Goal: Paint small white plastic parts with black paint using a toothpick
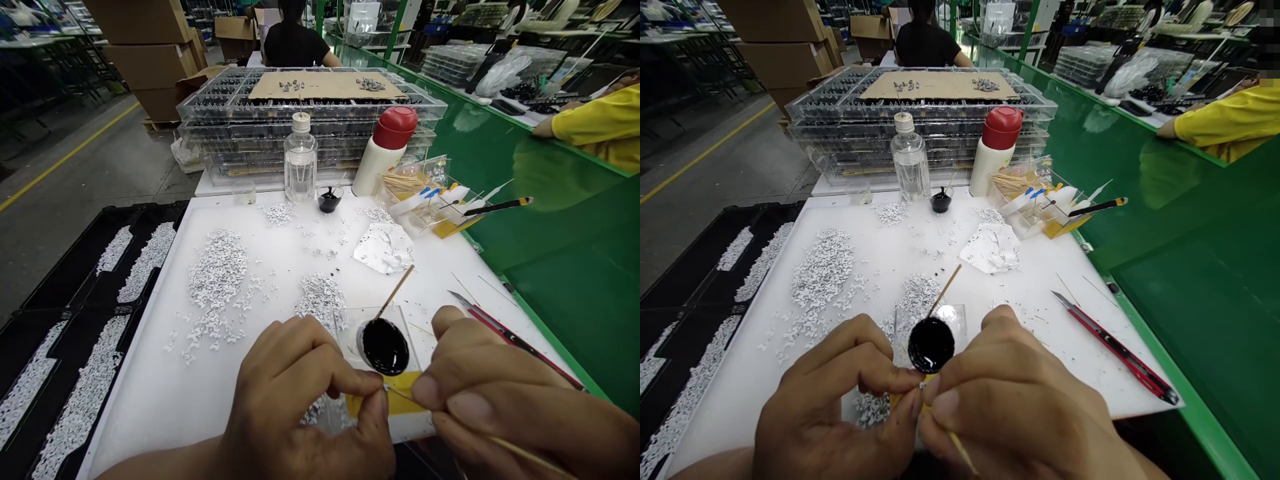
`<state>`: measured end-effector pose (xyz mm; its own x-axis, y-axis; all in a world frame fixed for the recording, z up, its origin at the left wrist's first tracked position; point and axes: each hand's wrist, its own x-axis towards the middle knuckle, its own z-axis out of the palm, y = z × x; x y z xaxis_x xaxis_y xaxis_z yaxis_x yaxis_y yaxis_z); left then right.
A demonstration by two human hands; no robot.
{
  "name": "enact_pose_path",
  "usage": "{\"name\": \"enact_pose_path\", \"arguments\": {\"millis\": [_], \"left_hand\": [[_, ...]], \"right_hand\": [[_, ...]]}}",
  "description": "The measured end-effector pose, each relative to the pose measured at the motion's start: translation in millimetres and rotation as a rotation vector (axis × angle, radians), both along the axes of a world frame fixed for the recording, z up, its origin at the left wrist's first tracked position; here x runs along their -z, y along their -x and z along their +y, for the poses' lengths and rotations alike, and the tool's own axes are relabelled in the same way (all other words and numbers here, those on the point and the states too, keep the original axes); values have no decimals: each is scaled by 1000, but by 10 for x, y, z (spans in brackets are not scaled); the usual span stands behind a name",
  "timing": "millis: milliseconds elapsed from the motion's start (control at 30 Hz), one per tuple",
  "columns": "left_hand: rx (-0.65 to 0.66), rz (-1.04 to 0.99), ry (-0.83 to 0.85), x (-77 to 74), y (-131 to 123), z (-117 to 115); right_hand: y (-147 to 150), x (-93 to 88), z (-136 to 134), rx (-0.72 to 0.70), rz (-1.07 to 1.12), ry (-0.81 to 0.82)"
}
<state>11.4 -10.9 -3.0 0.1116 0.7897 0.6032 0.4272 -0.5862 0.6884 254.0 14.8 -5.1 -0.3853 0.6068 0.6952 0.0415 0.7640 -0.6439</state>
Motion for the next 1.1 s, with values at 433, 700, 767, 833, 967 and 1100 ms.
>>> {"name": "enact_pose_path", "arguments": {"millis": [433, 700, 767, 833, 967, 1100], "left_hand": [[12, 13, -20, -8, 2, 28], [11, -12, -10, -21, 3, 38], [-19, -17, 4, -57, -32, 86], [-43, -17, 12, -98, -79, 137], [-59, -17, 10, -136, -127, 172], [-49, -16, 11, -73, -67, 97]], "right_hand": [[254, 72, -140, 213, 145, 170], [267, 72, -142, 219, 144, 170], [252, 79, -141, 218, 145, 168], [214, 91, -138, 221, 144, 162], [59, 125, -117, 177, 74, 115], [-30, 140, -110, 80, -4, 75]]}}
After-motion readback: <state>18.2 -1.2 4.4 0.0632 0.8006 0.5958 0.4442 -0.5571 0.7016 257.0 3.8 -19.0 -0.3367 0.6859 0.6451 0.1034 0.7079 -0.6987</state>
